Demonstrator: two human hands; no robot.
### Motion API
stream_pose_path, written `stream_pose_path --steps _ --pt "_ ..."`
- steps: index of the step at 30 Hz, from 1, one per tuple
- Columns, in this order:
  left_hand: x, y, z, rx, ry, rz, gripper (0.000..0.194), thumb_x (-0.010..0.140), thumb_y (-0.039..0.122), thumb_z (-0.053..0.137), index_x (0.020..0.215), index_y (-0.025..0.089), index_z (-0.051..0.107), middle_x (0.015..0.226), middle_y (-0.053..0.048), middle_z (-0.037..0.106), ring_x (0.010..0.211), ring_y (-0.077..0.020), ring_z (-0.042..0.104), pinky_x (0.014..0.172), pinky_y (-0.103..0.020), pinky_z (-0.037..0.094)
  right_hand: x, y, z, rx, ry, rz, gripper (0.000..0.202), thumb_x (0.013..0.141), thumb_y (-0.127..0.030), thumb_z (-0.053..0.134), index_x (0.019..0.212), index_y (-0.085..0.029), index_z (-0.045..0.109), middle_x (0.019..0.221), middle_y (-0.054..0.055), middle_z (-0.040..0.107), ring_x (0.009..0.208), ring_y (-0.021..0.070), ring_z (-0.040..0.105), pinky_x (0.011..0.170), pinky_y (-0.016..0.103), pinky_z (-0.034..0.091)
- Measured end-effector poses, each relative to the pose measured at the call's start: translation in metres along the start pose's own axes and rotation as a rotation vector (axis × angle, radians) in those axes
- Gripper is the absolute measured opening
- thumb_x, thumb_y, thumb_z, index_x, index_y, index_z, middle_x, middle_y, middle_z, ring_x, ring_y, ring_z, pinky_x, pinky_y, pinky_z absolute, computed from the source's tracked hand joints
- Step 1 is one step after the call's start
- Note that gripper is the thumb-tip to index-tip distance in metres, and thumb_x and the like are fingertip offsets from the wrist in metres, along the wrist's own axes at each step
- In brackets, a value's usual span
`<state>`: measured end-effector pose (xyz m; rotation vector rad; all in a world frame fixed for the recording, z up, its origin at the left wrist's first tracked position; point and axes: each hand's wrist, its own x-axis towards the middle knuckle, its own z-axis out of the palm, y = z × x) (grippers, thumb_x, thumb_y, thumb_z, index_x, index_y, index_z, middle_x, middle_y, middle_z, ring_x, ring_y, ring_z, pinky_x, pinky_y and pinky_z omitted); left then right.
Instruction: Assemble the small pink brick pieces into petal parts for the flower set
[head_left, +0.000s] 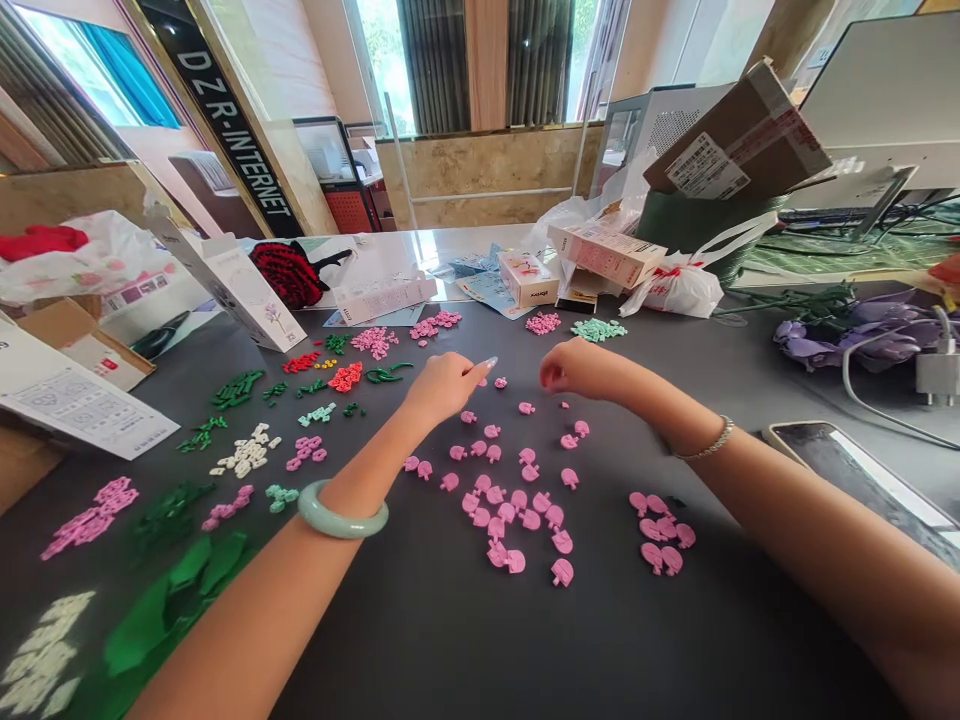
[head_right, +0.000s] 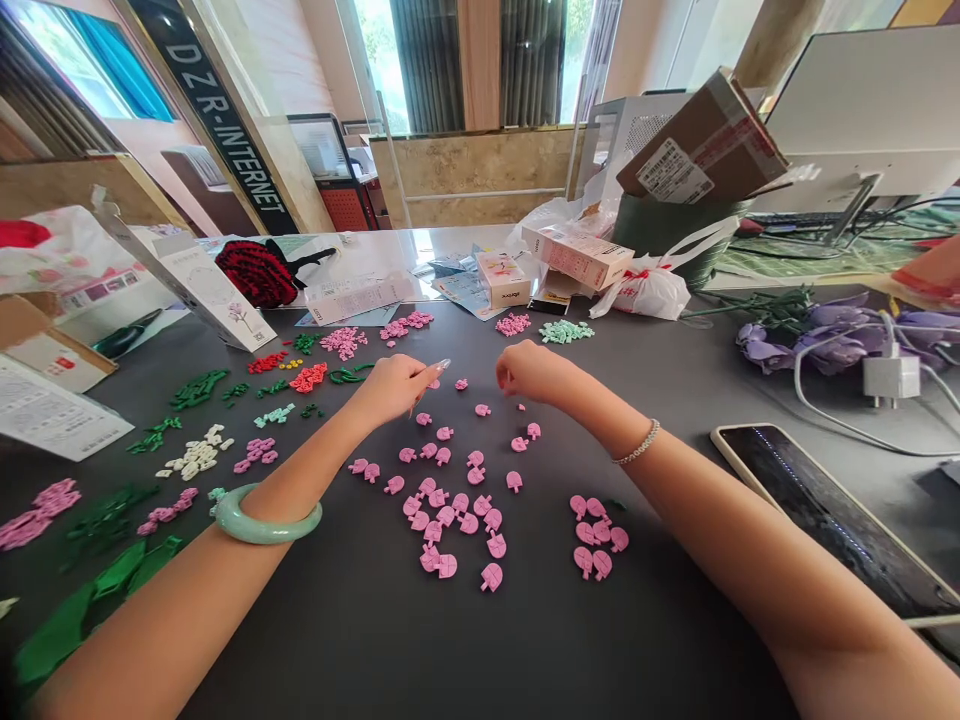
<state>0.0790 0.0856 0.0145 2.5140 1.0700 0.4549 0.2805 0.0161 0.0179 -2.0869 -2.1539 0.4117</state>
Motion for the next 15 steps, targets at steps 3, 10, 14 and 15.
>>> stream_pose_path --steps 3,10,14,15 --pt "-0.002 0.003 0.004 0.128 -0.103 0.030 0.049 0.088 0.048 0.039 0.056 0.018 0.061 0.058 -0.007 0.065 0.049 -0.0175 0.057 0.046 -0.026 0.035 -0.010 0.002 -0.004 -0.024 -0.087 -0.016 0.015 0.064 -0.006 0.063 0.070 -0.017 0.070 0.066 0.003 0.068 0.062 0.0159 0.060 0.056 0.025 0.040" --pt "-0.006 0.007 0.012 0.421 -0.226 0.060 0.040 0.090 0.037 0.039 0.079 0.012 0.069 0.082 -0.019 0.068 0.076 -0.0303 0.066 0.061 -0.031 0.044 -0.010 0.000 0.003 -0.040 -0.145 -0.087 0.022 0.060 0.002 0.054 0.061 -0.016 0.065 0.065 0.002 0.065 0.061 0.0144 0.058 0.056 0.024 0.040" --pt "-0.007 0.007 0.011 0.518 -0.238 0.052 0.041 0.092 0.036 0.038 0.086 0.011 0.069 0.084 -0.019 0.068 0.081 -0.0323 0.067 0.066 -0.034 0.045 -0.007 -0.005 0.000 -0.012 -0.107 -0.181 0.021 0.061 -0.001 0.053 0.067 -0.016 0.066 0.069 0.002 0.065 0.064 0.0131 0.056 0.059 0.023 0.040" --pt "-0.007 0.008 0.010 0.537 -0.238 0.047 0.040 0.092 0.036 0.038 0.087 0.011 0.070 0.084 -0.020 0.068 0.082 -0.0327 0.066 0.066 -0.035 0.045 -0.004 -0.007 -0.001 -0.006 -0.090 -0.200 0.020 0.062 -0.003 0.053 0.069 -0.016 0.066 0.070 0.002 0.064 0.064 0.0127 0.056 0.059 0.023 0.040"
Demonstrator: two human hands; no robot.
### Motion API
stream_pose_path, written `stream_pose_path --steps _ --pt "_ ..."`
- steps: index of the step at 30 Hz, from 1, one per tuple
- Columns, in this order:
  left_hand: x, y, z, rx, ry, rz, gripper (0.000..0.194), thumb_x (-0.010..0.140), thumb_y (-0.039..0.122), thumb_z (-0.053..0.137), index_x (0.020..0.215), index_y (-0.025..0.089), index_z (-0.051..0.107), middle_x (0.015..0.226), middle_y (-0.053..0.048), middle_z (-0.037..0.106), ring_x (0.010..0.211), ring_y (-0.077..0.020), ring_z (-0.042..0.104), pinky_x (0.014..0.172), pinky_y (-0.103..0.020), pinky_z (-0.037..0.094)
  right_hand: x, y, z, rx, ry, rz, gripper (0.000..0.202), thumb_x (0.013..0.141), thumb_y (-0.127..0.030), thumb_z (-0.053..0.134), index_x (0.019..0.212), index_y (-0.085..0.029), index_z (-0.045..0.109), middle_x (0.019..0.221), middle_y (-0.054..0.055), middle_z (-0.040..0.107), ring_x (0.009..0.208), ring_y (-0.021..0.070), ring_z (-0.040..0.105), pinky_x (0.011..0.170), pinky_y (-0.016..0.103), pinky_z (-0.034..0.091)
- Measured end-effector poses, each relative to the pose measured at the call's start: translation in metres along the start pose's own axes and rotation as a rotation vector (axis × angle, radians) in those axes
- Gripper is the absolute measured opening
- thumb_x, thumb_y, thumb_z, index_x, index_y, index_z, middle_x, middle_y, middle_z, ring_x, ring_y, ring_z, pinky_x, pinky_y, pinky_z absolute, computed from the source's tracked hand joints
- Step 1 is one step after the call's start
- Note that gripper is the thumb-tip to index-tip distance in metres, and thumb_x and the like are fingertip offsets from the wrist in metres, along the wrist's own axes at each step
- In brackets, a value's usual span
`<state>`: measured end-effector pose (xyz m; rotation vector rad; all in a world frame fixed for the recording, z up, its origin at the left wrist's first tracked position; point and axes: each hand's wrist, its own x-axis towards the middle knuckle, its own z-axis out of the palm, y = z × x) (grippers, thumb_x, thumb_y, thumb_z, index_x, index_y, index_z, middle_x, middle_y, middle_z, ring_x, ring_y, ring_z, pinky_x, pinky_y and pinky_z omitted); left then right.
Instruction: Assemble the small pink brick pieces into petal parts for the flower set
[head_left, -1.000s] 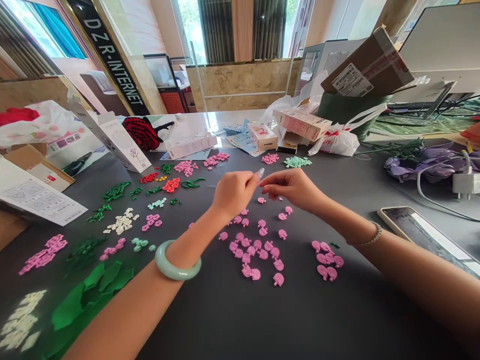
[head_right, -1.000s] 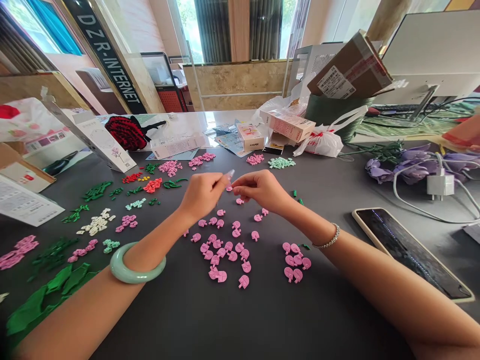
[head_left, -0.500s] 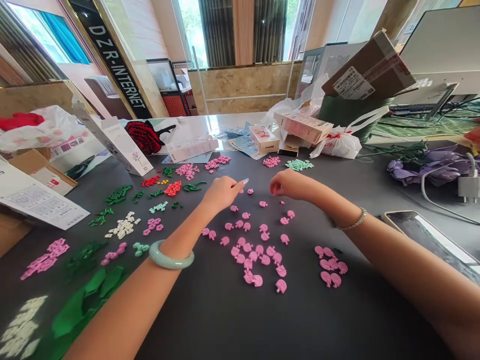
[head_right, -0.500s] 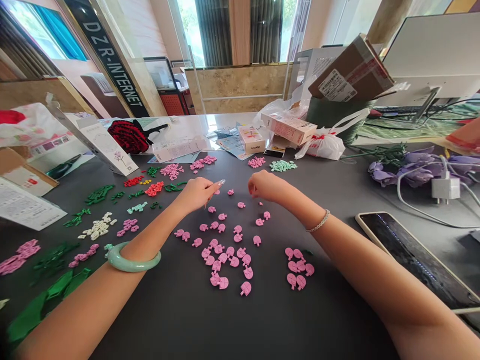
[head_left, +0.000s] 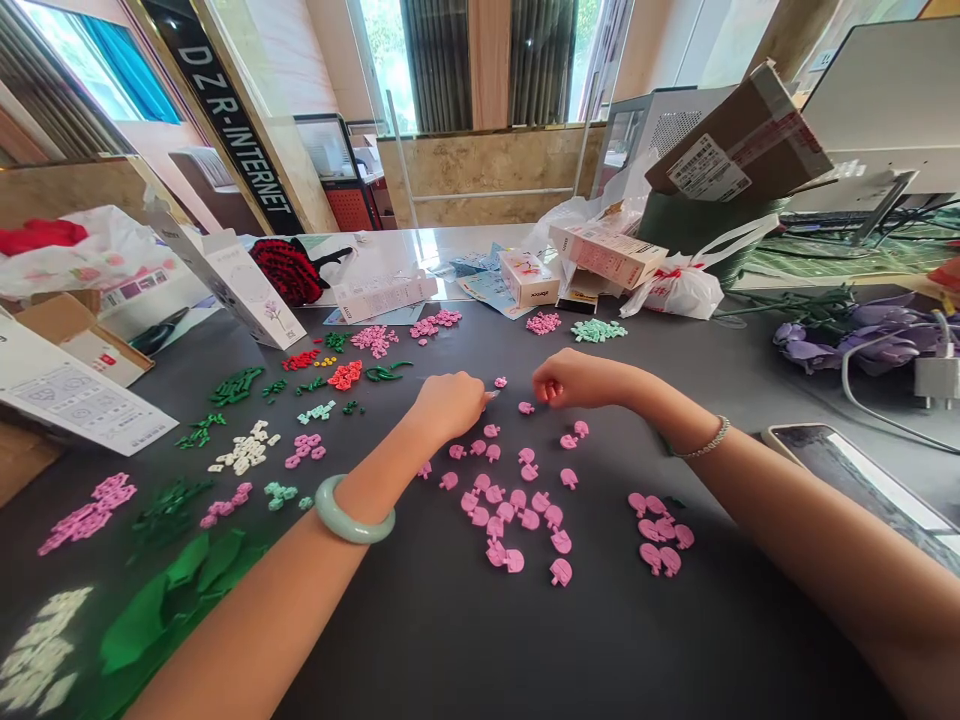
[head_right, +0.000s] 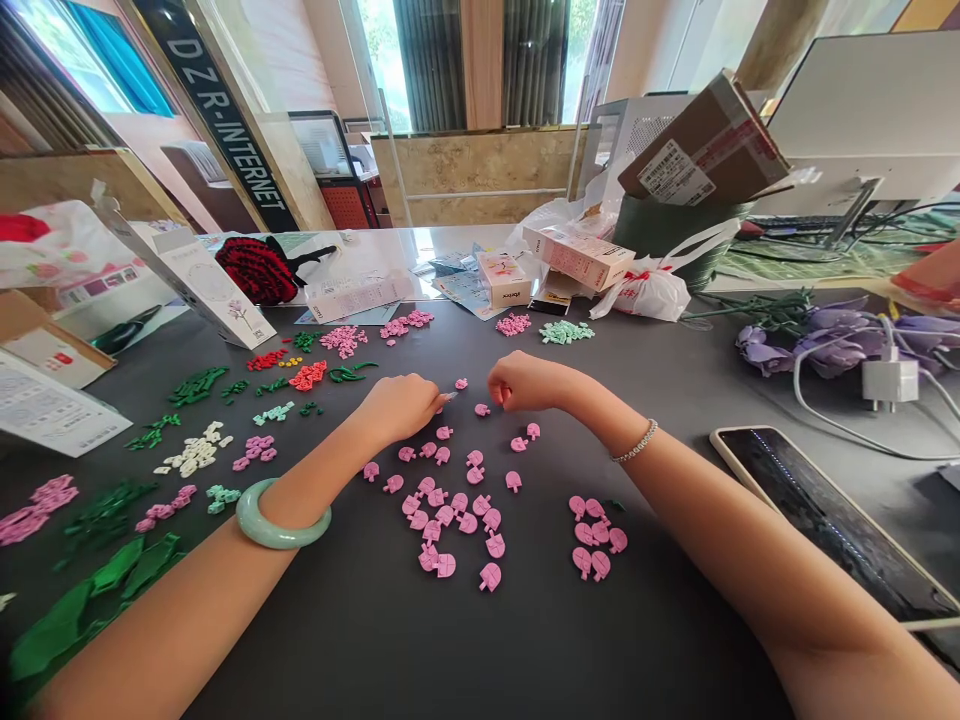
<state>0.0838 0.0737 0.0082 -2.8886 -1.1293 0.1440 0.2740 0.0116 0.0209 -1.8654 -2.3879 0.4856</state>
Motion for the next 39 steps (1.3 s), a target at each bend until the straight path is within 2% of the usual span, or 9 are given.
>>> stream_pose_path --steps 6,10,14,18,22,29,35,39 --pt "-0.001 -0.001 -0.002 0.055 -0.005 -0.030 0.041 0.091 0.039 0.039 0.088 0.014 0.072 0.085 -0.019 0.070 0.083 -0.0324 0.066 0.068 -0.035 0.045 0.030 -0.013 0.000 -0.016 0.133 -0.056 0.024 0.068 -0.007 0.050 0.083 -0.014 0.067 0.072 0.002 0.062 0.065 0.0113 0.051 0.060 0.022 0.037" --pt "0.000 -0.004 -0.003 0.037 -0.003 -0.050 0.044 0.092 0.040 0.037 0.088 0.014 0.072 0.085 -0.019 0.070 0.082 -0.0328 0.066 0.067 -0.036 0.045 0.050 -0.018 0.005 -0.039 0.127 -0.080 0.034 0.068 -0.006 0.053 0.097 -0.015 0.067 0.073 0.003 0.063 0.066 0.0124 0.052 0.060 0.022 0.036" --pt "0.002 -0.011 -0.003 -0.003 0.021 -0.099 0.050 0.093 0.043 0.031 0.086 0.013 0.071 0.083 -0.020 0.069 0.080 -0.0318 0.066 0.063 -0.034 0.045 0.061 -0.018 0.012 -0.074 0.104 -0.046 0.025 0.064 -0.005 0.056 0.084 -0.014 0.070 0.075 0.007 0.066 0.067 0.0158 0.054 0.057 0.025 0.035" --pt "0.004 -0.016 -0.003 -0.070 0.060 -0.127 0.052 0.092 0.047 0.031 0.079 0.014 0.069 0.080 -0.018 0.069 0.077 -0.0298 0.066 0.060 -0.031 0.043 0.059 -0.017 0.012 -0.057 0.102 -0.003 0.021 0.063 -0.005 0.057 0.078 -0.013 0.068 0.075 0.008 0.066 0.067 0.0162 0.056 0.056 0.024 0.036" --pt "0.005 -0.016 -0.001 -0.164 0.106 -0.104 0.048 0.090 0.049 0.032 0.078 0.016 0.066 0.078 -0.014 0.068 0.070 -0.0257 0.065 0.055 -0.028 0.040 0.050 -0.015 0.006 0.013 0.122 -0.006 0.018 0.063 -0.007 0.055 0.074 -0.014 0.067 0.069 0.004 0.065 0.063 0.0133 0.054 0.055 0.023 0.036" --pt "0.007 -0.016 0.005 -0.316 0.149 -0.008 0.053 0.090 0.057 0.025 0.095 0.018 0.060 0.082 -0.010 0.068 0.073 -0.0226 0.062 0.055 -0.027 0.038 0.045 -0.002 0.005 0.160 0.185 -0.035 0.017 0.068 -0.018 0.054 0.078 -0.012 0.066 0.065 0.001 0.060 0.059 0.0097 0.050 0.056 0.022 0.036" --pt "0.009 -0.017 0.006 -0.335 0.164 0.007 0.039 0.090 0.046 0.036 0.095 0.016 0.060 0.092 -0.012 0.066 0.083 -0.0228 0.060 0.063 -0.028 0.042 0.046 -0.001 0.005 0.170 0.172 -0.053 0.021 0.067 -0.016 0.053 0.080 -0.011 0.069 0.064 0.001 0.061 0.057 0.0093 0.049 0.056 0.022 0.036" --pt "0.008 -0.016 0.004 -0.327 0.179 -0.061 0.037 0.090 0.045 0.037 0.096 0.015 0.058 0.092 -0.012 0.065 0.085 -0.0234 0.060 0.064 -0.029 0.042 0.043 -0.003 0.000 0.126 0.133 -0.064 0.024 0.068 -0.013 0.053 0.081 -0.013 0.073 0.061 0.001 0.062 0.055 0.0094 0.048 0.054 0.022 0.035"
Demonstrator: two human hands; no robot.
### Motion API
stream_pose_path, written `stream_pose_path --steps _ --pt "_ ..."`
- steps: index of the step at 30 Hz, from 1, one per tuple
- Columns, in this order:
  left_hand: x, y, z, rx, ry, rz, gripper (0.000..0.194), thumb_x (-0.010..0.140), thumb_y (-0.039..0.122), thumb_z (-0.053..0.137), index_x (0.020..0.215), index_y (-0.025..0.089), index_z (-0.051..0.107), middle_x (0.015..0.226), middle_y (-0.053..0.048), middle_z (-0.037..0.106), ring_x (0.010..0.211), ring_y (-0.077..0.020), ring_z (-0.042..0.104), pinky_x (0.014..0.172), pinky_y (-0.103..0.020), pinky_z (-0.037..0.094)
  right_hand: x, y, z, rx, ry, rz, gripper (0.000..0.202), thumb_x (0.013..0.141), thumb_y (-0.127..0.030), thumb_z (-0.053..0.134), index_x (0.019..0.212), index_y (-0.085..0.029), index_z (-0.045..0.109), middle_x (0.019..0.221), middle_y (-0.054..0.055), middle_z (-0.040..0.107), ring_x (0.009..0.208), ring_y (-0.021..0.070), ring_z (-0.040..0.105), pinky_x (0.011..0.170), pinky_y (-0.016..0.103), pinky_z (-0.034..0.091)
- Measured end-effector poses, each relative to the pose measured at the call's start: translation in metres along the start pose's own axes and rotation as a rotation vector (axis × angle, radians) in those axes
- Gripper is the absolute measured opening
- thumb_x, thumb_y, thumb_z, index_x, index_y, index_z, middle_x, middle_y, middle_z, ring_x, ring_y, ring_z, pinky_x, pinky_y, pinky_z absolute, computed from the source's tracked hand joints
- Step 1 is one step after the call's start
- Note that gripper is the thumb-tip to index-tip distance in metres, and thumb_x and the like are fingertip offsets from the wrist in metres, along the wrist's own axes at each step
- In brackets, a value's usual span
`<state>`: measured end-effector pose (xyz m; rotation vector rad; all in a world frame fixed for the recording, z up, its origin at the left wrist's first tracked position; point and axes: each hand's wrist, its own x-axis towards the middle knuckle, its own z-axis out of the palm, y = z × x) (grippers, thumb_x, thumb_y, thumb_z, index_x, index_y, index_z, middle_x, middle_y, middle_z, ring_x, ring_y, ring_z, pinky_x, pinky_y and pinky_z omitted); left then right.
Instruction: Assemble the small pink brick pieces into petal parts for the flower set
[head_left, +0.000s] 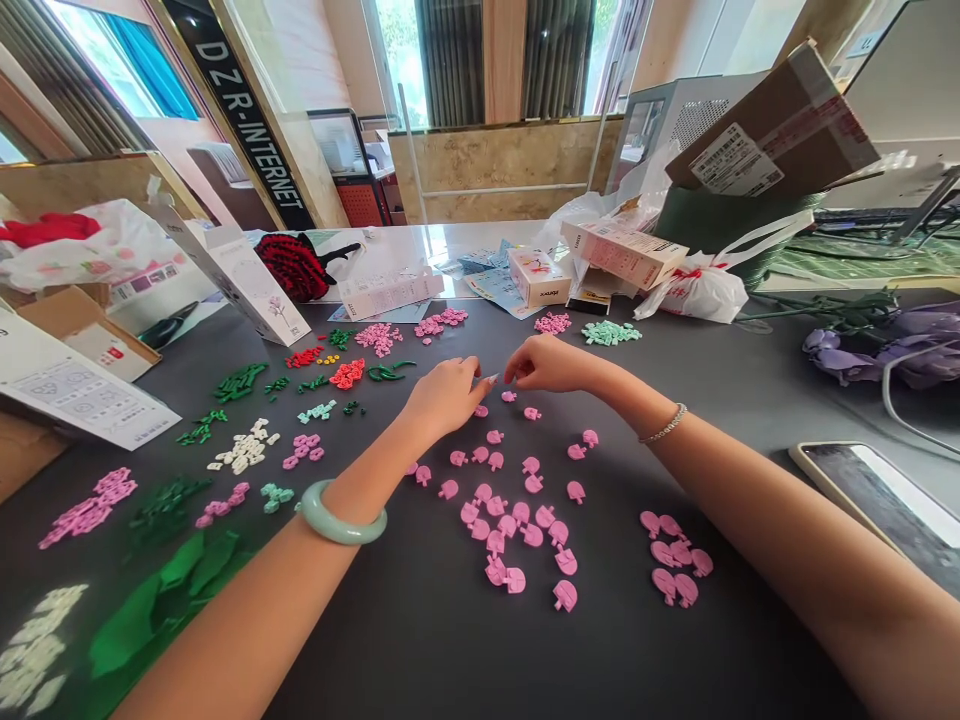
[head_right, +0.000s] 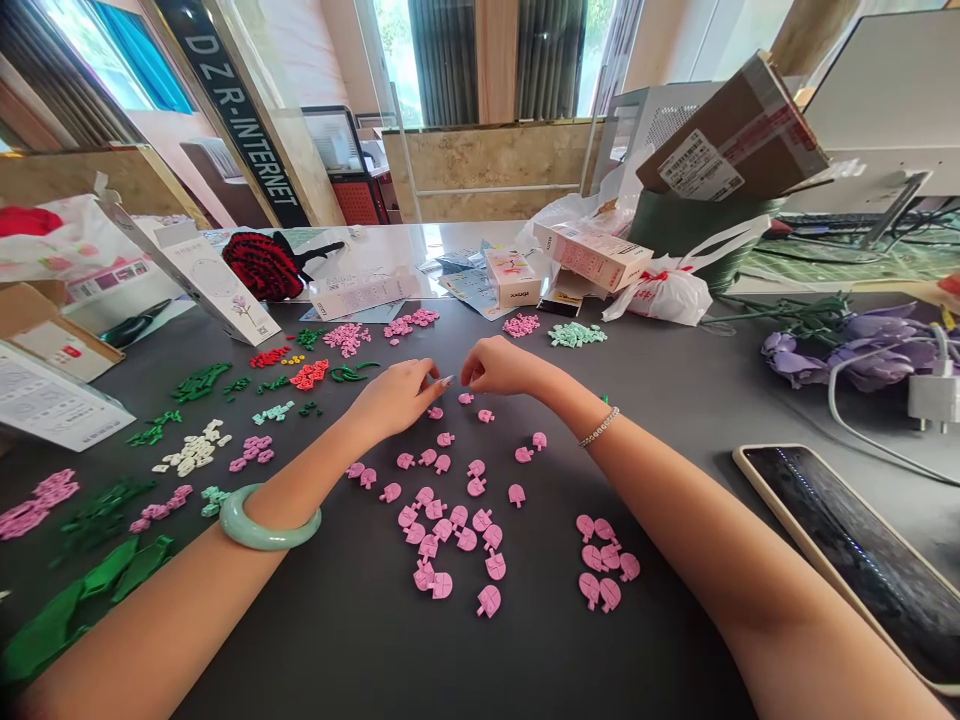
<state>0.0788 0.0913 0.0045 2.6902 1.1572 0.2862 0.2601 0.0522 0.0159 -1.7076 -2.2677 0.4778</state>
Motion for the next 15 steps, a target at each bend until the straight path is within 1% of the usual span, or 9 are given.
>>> stream_pose_path --steps 3,6,11,15 --pt "-0.0003 0.0000 -0.0016 0.008 0.029 -0.085 0.040 0.092 0.046 0.032 0.093 0.015 0.057 0.087 -0.012 0.065 0.082 -0.0245 0.061 0.061 -0.030 0.043 -0.0015 -0.0022 -0.0029 -0.038 -0.028 -0.001 0.024 0.067 -0.011 0.053 0.077 -0.012 0.074 0.059 0.002 0.063 0.054 0.0102 0.050 0.055 0.023 0.037" --pt "-0.0007 -0.0004 -0.0032 0.009 0.041 -0.134 0.040 0.092 0.047 0.032 0.090 0.016 0.057 0.082 -0.011 0.066 0.080 -0.0253 0.061 0.059 -0.030 0.042 -0.0021 -0.0038 -0.0047 -0.063 -0.041 -0.011 0.023 0.068 -0.008 0.052 0.076 -0.013 0.074 0.063 0.003 0.066 0.056 0.0109 0.052 0.058 0.023 0.039" --pt "-0.0005 -0.0016 -0.0031 -0.003 0.042 -0.156 0.039 0.090 0.049 0.034 0.087 0.018 0.057 0.076 -0.009 0.066 0.076 -0.0255 0.062 0.057 -0.030 0.040 -0.0014 -0.0056 -0.0035 -0.072 -0.067 -0.040 0.016 0.072 -0.011 0.057 0.078 -0.014 0.072 0.072 0.004 0.068 0.062 0.0117 0.056 0.059 0.023 0.041" --pt "0.0007 -0.0033 -0.0017 -0.021 0.049 -0.158 0.039 0.089 0.051 0.035 0.086 0.018 0.057 0.074 -0.009 0.065 0.071 -0.0247 0.062 0.055 -0.029 0.037 -0.0002 -0.0098 0.0022 -0.075 -0.079 -0.057 0.011 0.071 -0.010 0.061 0.074 -0.015 0.070 0.076 0.004 0.068 0.067 0.0125 0.057 0.063 0.024 0.041"
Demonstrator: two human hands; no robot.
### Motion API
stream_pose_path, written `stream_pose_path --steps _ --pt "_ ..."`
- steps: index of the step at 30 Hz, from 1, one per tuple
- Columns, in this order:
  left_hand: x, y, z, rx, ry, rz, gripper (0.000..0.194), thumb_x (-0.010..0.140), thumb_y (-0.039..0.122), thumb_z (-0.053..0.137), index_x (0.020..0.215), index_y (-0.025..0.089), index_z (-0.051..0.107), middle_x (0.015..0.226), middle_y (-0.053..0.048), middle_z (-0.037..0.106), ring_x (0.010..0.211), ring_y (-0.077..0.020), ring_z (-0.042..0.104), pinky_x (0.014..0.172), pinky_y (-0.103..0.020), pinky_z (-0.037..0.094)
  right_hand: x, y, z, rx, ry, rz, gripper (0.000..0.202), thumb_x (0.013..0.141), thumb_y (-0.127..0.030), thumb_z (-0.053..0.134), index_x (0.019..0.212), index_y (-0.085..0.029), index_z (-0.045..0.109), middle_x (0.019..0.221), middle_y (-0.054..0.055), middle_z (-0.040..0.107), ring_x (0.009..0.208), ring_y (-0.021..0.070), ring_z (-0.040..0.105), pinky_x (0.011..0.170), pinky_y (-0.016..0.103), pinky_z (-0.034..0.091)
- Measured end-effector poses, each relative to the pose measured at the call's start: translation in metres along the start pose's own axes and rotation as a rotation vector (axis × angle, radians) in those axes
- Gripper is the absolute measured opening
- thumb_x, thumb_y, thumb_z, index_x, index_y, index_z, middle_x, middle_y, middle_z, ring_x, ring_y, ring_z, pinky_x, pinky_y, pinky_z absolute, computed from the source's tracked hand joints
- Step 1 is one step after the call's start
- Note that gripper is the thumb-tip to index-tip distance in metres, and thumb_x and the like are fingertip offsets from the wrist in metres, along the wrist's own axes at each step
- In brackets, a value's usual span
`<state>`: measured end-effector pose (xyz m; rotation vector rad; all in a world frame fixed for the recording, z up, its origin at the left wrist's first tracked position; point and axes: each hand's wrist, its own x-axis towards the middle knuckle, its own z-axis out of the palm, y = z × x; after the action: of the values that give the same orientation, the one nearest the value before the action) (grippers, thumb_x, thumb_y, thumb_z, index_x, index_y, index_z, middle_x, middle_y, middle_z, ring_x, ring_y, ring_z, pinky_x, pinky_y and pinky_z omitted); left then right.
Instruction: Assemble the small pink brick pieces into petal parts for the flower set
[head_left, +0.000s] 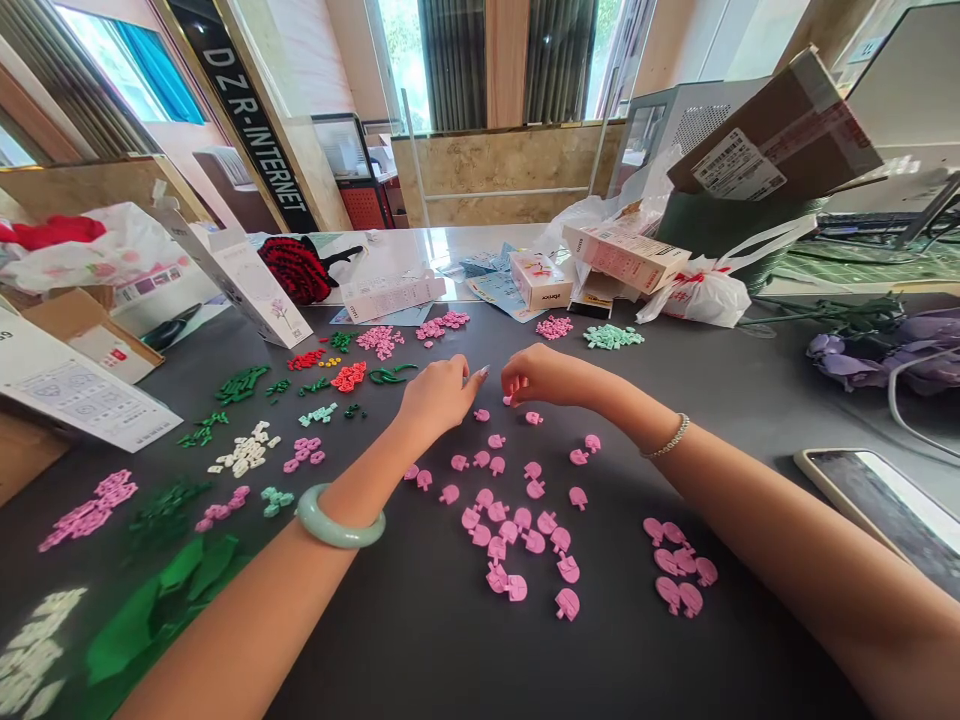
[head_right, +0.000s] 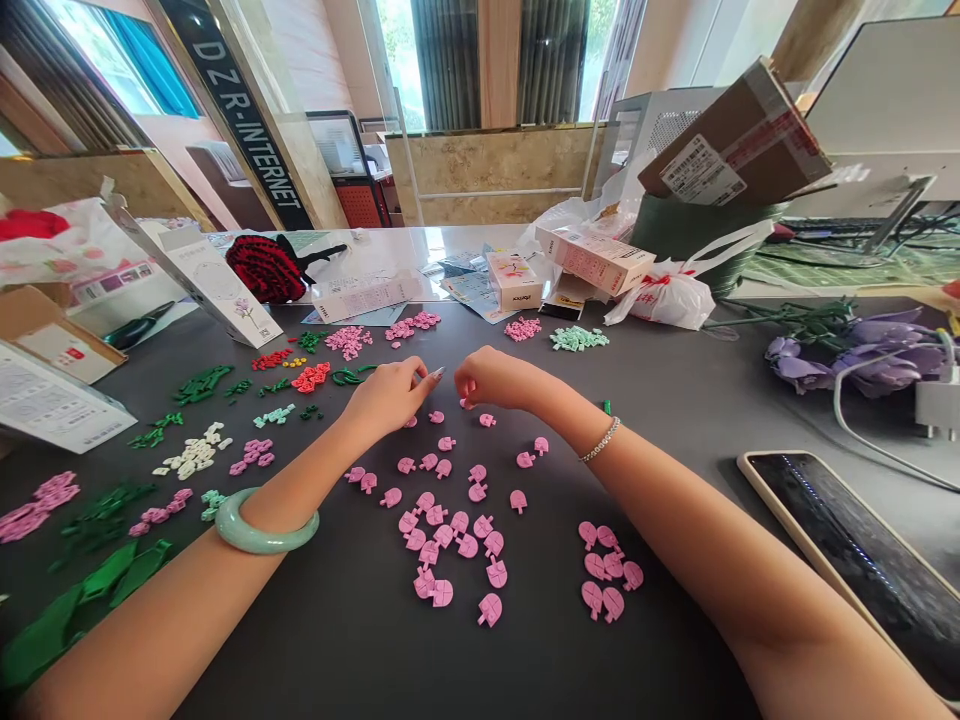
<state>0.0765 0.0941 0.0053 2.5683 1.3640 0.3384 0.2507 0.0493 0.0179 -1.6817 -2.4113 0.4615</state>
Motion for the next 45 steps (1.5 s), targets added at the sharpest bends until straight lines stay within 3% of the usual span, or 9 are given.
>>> stream_pose_path --steps 6,11,18,21,26,31,36,41,45 --pt "0.000 -0.001 0.000 -0.050 0.011 0.013 0.038 0.089 0.048 0.037 0.082 0.017 0.057 0.069 -0.008 0.064 0.065 -0.0227 0.060 0.053 -0.029 0.035 0.002 -0.008 0.006 0.073 0.027 -0.003 0.016 0.065 -0.002 0.057 0.058 -0.015 0.062 0.062 0.002 0.063 0.058 0.0114 0.052 0.057 0.024 0.036" --pt "0.003 -0.003 0.002 -0.137 0.039 0.048 0.033 0.087 0.046 0.042 0.077 0.018 0.057 0.063 -0.006 0.064 0.063 -0.0225 0.060 0.054 -0.028 0.036 0.000 -0.003 0.006 0.302 0.140 -0.021 0.019 0.061 -0.002 0.059 0.051 -0.016 0.053 0.051 -0.004 0.053 0.053 0.0094 0.047 0.057 0.025 0.035" --pt "0.003 0.002 0.000 -0.382 0.127 0.136 0.041 0.091 0.045 0.037 0.074 0.017 0.062 0.063 -0.005 0.067 0.059 -0.0188 0.061 0.057 -0.028 0.043 0.007 0.005 0.019 0.906 0.347 -0.007 0.022 0.069 -0.032 0.066 0.065 -0.017 0.050 0.065 0.001 0.065 0.065 0.0124 0.063 0.067 0.030 0.051" --pt "0.002 0.005 0.000 -0.506 0.191 0.179 0.039 0.091 0.042 0.039 0.089 0.015 0.066 0.071 -0.006 0.070 0.061 -0.0177 0.063 0.059 -0.028 0.048 0.012 -0.001 0.025 1.117 0.447 0.001 0.030 0.066 -0.039 0.070 0.066 -0.018 0.049 0.066 -0.001 0.064 0.065 0.0119 0.064 0.072 0.032 0.053" --pt "0.002 0.007 0.008 -0.700 0.319 0.253 0.036 0.085 0.043 0.053 0.102 0.016 0.068 0.098 -0.008 0.072 0.083 -0.0204 0.067 0.073 -0.031 0.054 0.015 -0.015 0.030 1.329 0.562 0.010 0.039 0.056 -0.044 0.077 0.063 -0.018 0.048 0.064 -0.003 0.061 0.065 0.0110 0.063 0.076 0.033 0.054" --pt "-0.001 0.009 0.014 -0.824 0.439 0.281 0.032 0.080 0.040 0.062 0.098 0.016 0.071 0.098 -0.009 0.073 0.086 -0.0217 0.068 0.078 -0.033 0.055 0.013 -0.022 0.031 1.384 0.603 0.044 0.036 0.054 -0.044 0.077 0.062 -0.016 0.055 0.068 0.000 0.064 0.066 0.0113 0.062 0.074 0.032 0.054" --pt "-0.002 0.009 0.011 -0.894 0.549 0.253 0.025 0.079 0.034 0.063 0.093 0.015 0.071 0.095 -0.009 0.073 0.086 -0.0214 0.069 0.080 -0.035 0.055 0.008 -0.019 0.022 1.314 0.675 0.103 0.025 0.060 -0.035 0.075 0.067 -0.016 0.060 0.055 -0.003 0.058 0.049 0.0075 0.054 0.052 0.025 0.048" --pt "-0.003 0.009 0.008 -1.023 0.445 0.145 0.032 0.075 0.034 0.068 0.098 0.016 0.055 0.072 -0.002 0.069 0.063 -0.0181 0.069 0.065 -0.032 0.056 0.004 -0.015 0.008 1.247 0.732 0.067 0.021 0.060 -0.031 0.074 0.069 -0.017 0.062 0.058 -0.003 0.059 0.055 0.0081 0.057 0.062 0.027 0.052" --pt "-0.005 0.011 0.007 -1.051 0.362 0.145 0.037 0.072 0.037 0.069 0.086 0.021 0.039 0.061 0.004 0.063 0.057 -0.0168 0.068 0.058 -0.029 0.054 0.000 -0.014 -0.002 1.152 0.662 -0.008 0.018 0.062 -0.029 0.072 0.072 -0.016 0.064 0.068 -0.001 0.063 0.063 0.0101 0.061 0.072 0.031 0.054"
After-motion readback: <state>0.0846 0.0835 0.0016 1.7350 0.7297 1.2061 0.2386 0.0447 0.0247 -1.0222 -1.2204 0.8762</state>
